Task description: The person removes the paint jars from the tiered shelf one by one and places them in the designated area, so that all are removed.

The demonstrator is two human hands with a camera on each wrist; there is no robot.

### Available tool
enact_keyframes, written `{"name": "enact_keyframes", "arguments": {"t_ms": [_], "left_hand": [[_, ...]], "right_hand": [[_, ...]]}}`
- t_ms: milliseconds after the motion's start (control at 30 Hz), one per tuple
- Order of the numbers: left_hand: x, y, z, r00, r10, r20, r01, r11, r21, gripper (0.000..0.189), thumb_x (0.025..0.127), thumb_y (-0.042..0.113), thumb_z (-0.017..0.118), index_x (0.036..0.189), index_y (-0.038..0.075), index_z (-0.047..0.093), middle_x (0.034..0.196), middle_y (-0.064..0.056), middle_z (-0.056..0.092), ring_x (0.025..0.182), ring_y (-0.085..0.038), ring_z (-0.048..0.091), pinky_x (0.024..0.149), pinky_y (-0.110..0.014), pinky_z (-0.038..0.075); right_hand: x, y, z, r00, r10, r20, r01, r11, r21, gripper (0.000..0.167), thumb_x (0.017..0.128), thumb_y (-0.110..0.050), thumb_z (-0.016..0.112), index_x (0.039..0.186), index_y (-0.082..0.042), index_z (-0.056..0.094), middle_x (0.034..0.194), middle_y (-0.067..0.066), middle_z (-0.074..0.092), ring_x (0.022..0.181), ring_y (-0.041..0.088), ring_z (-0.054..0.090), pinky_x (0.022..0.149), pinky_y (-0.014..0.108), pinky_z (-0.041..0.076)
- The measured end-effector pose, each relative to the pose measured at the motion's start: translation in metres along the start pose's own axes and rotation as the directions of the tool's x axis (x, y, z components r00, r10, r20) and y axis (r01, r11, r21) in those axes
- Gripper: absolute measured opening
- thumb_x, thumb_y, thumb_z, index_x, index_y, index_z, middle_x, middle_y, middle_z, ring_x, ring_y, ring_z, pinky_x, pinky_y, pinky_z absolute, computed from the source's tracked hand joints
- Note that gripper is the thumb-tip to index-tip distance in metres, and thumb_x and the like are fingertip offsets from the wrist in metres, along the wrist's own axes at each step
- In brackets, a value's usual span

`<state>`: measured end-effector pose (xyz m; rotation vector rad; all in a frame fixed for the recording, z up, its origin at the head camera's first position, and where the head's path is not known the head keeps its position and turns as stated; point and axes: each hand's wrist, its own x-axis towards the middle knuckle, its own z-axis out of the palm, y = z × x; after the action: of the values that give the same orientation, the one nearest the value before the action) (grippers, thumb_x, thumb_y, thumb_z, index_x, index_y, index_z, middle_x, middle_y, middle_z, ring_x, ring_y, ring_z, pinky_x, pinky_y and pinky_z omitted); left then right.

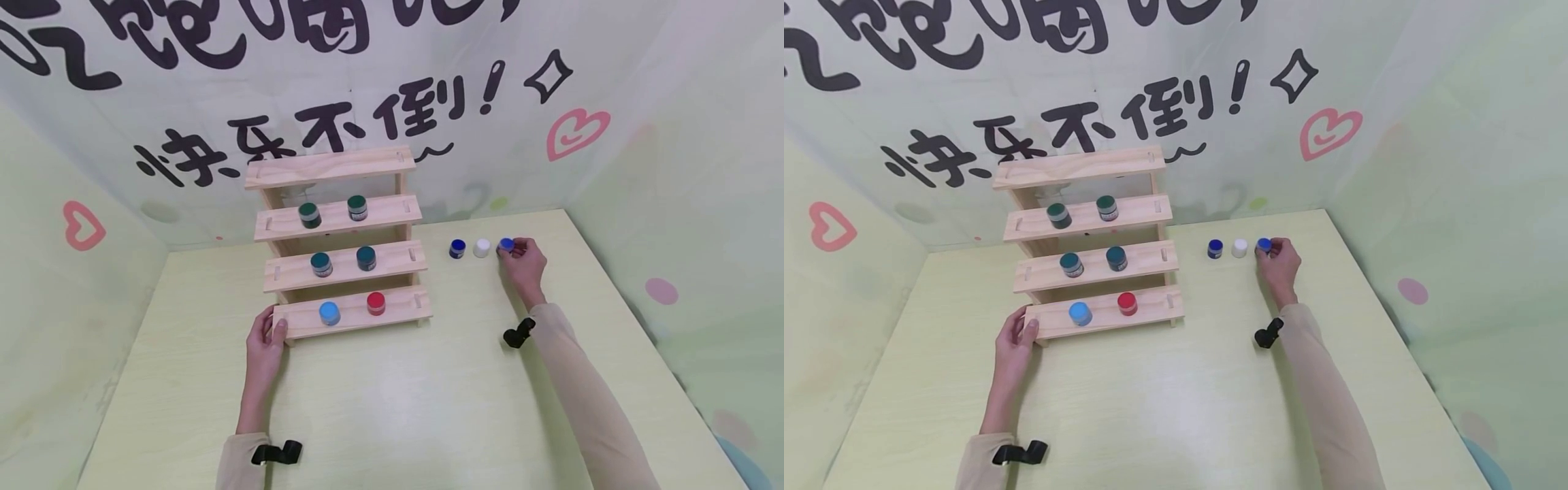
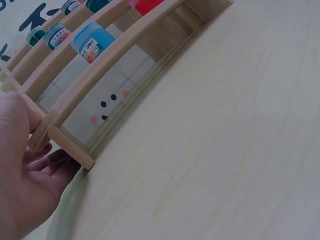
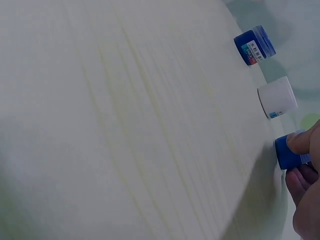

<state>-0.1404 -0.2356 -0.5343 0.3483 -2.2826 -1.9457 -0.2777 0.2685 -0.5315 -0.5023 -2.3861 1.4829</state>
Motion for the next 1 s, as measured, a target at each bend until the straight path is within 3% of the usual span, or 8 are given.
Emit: {"name": "enact_keyframes", "arguments": {"t_ms": [367,633,1000], "left_hand": [[0.001,-0.002,0.000,1.000,0.000,0.003,0.000,1.000,-0.004,0.050,0.107,0.014,0.050,0.153,-0.001,0.037,0.145,-0.023,0.050,0.110,0.006,0.055,0.090,-0.003,0.049],[0.000,0.001,-0.001,1.000,-0.017,0.008,0.017,1.000,-0.005,0.052,0.107,0.017,0.050,0.154,0.002,0.036,0.148,-0.023,0.048,0.112,0.004,0.053,0.090,-0.002,0.048],[0.000,-0.002,-0.002,1.000,0.013,0.005,-0.013,1.000,-0.008,0.050,0.107,0.016,0.051,0.152,0.000,0.037,0.147,-0.023,0.049,0.112,0.006,0.053,0.090,-0.002,0.048]], "right_hand": [[0.001,-0.002,-0.006,0.999,-0.024,0.030,0.025,0.999,-0.046,0.049,0.095,-0.011,0.069,0.137,0.006,0.051,0.133,0.026,0.059,0.122,0.036,0.058,0.110,0.043,0.049],[0.006,-0.018,-0.013,0.983,-0.185,-0.022,0.185,0.983,0.011,0.046,0.092,-0.008,0.070,0.131,0.011,0.055,0.130,0.030,0.061,0.121,0.039,0.059,0.109,0.043,0.050],[-0.004,-0.051,-0.008,0.950,-0.302,-0.082,0.310,0.944,0.110,0.037,0.092,-0.010,0.073,0.123,0.009,0.063,0.120,0.026,0.067,0.111,0.036,0.065,0.100,0.042,0.056]]}}
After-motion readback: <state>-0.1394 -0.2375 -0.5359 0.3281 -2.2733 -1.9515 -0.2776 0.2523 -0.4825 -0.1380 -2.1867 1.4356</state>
